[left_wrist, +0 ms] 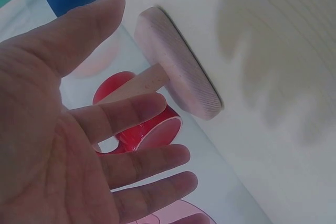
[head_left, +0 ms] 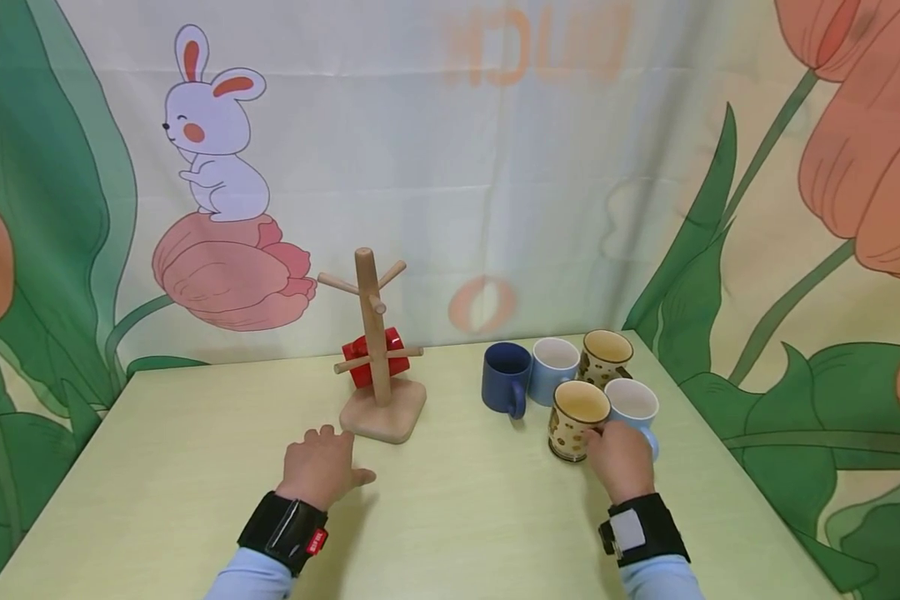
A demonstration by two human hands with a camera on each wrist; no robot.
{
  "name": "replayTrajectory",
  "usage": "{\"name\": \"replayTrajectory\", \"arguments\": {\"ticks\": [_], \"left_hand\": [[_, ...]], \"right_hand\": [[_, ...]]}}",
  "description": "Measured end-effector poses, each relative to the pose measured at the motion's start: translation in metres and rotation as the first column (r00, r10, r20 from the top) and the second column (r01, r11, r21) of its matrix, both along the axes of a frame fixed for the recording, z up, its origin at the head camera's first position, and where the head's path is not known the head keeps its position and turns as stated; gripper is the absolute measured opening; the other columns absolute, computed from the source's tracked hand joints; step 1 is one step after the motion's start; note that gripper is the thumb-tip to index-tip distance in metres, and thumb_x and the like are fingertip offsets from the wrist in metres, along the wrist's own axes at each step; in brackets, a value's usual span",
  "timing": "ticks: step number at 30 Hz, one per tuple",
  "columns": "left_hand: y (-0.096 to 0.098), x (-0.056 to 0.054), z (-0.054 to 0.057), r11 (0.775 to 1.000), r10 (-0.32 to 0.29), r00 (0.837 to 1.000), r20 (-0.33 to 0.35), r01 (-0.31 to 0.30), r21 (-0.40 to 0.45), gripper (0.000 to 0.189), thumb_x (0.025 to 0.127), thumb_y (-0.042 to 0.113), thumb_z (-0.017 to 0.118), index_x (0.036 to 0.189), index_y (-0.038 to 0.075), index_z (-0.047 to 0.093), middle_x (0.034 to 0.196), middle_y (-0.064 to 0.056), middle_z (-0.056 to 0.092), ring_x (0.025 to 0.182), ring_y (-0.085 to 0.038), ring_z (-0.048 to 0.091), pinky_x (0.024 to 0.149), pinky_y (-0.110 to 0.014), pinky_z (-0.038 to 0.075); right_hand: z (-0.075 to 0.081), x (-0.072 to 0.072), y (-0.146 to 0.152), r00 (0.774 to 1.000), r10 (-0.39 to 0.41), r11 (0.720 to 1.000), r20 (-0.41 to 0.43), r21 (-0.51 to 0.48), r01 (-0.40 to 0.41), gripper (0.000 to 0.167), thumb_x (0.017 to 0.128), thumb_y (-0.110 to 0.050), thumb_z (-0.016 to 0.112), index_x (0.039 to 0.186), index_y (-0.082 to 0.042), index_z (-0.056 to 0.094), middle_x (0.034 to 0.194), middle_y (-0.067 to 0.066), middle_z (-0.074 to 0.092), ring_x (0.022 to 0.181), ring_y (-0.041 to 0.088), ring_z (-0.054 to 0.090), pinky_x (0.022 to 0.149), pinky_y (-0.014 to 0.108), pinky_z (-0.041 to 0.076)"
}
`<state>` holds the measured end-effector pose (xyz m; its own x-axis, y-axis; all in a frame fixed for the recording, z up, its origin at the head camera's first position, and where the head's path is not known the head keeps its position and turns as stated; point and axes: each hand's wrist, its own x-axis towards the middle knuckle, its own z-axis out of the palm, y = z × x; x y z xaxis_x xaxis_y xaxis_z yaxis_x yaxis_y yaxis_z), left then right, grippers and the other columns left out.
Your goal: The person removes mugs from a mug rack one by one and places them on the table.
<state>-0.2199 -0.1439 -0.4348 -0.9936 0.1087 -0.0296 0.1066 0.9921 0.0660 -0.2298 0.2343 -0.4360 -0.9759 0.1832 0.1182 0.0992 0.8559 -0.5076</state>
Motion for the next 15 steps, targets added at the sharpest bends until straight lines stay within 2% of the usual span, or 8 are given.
{"name": "replayTrajectory", "arguments": {"ticks": [8, 15], "left_hand": [[0.0017, 0.0012, -0.0012, 1.000, -0.002, 1.000, -0.008, 0.002, 0.014, 0.064, 0.077, 0.050, 0.080, 0.114, -0.001, 0.066, 0.096, -0.022, 0.061, 0.090, -0.039, 0.059, 0.073, -0.054, 0.052], [0.0005, 0.0012, -0.0033, 1.000, -0.003, 1.000, -0.020, 0.003, 0.014, 0.064, 0.077, 0.050, 0.081, 0.113, 0.000, 0.067, 0.096, -0.022, 0.062, 0.090, -0.039, 0.059, 0.072, -0.053, 0.052]], "right_hand": [[-0.0044, -0.0015, 0.0003, 1.000, -0.018, 1.000, -0.023, 0.014, 0.019, 0.026, 0.095, -0.013, 0.059, 0.082, 0.008, 0.068, 0.062, 0.009, 0.056, 0.060, 0.028, 0.055, 0.055, 0.040, 0.041], [-0.0052, -0.0016, -0.0008, 1.000, -0.026, 1.000, -0.016, 0.017, 0.027, 0.026, 0.095, -0.013, 0.059, 0.088, 0.011, 0.068, 0.065, 0.012, 0.060, 0.063, 0.030, 0.057, 0.056, 0.043, 0.044]]}}
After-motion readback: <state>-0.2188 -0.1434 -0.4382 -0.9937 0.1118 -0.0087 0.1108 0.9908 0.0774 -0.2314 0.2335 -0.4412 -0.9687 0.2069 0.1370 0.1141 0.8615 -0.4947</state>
